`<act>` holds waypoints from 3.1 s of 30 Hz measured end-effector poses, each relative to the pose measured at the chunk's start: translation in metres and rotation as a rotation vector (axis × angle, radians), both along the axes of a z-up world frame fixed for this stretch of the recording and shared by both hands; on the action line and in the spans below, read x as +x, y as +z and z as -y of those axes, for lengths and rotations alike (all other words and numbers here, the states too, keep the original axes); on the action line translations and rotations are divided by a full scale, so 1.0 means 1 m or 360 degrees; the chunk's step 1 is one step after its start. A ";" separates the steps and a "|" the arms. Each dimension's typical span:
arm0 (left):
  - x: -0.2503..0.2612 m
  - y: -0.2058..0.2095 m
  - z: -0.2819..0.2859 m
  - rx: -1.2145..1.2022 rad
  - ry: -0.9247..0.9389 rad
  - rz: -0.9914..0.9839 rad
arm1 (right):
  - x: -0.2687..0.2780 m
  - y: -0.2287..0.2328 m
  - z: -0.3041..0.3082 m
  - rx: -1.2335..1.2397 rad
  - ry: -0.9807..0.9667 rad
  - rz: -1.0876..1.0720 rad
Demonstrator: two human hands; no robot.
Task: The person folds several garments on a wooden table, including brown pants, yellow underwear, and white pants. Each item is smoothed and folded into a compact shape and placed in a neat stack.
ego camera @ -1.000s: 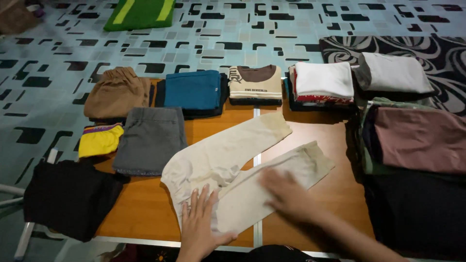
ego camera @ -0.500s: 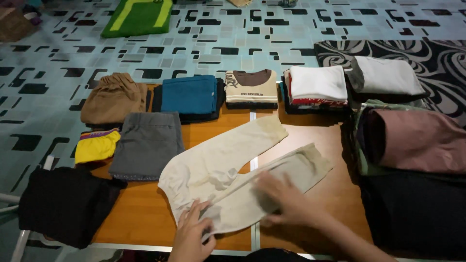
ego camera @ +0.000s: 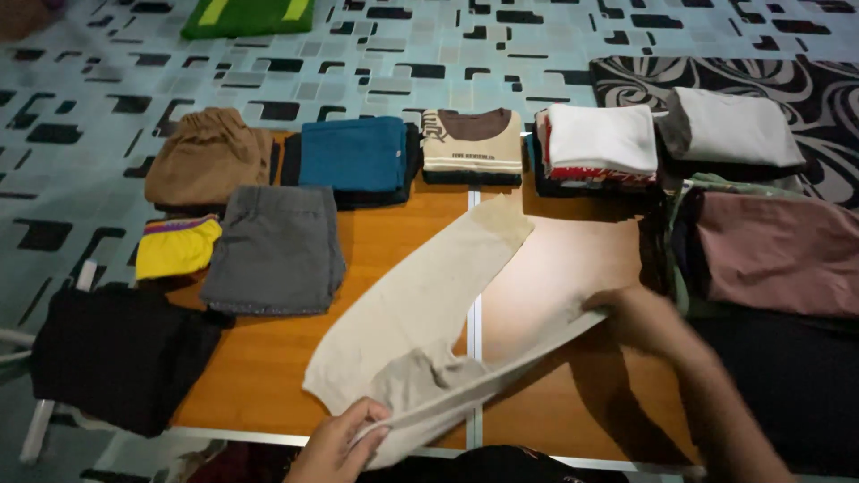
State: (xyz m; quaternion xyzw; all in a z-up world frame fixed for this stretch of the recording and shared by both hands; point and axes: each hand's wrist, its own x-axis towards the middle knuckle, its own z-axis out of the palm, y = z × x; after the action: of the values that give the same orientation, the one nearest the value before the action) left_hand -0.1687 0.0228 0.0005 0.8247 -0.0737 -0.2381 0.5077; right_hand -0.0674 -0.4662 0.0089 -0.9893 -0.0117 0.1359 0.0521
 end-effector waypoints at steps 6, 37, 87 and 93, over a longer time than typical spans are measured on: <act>0.010 -0.043 -0.042 -0.0243 0.0191 0.0118 | 0.054 0.035 0.010 0.1078 -0.0151 0.0210; 0.042 -0.042 -0.084 0.0537 0.0659 0.0191 | 0.154 0.043 -0.082 0.1728 -0.0425 0.0102; 0.150 -0.099 0.061 0.1517 0.0480 0.1094 | 0.169 -0.087 -0.030 -0.0186 0.0179 0.0669; 0.147 -0.088 0.020 0.1651 0.0553 0.1195 | 0.193 -0.078 -0.015 -0.0315 0.0427 0.0825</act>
State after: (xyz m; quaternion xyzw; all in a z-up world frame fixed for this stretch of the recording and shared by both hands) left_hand -0.0214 0.0024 -0.0877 0.9890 0.0126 0.1463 0.0157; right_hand 0.1255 -0.4515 -0.0688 -0.9809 -0.1420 -0.1149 -0.0676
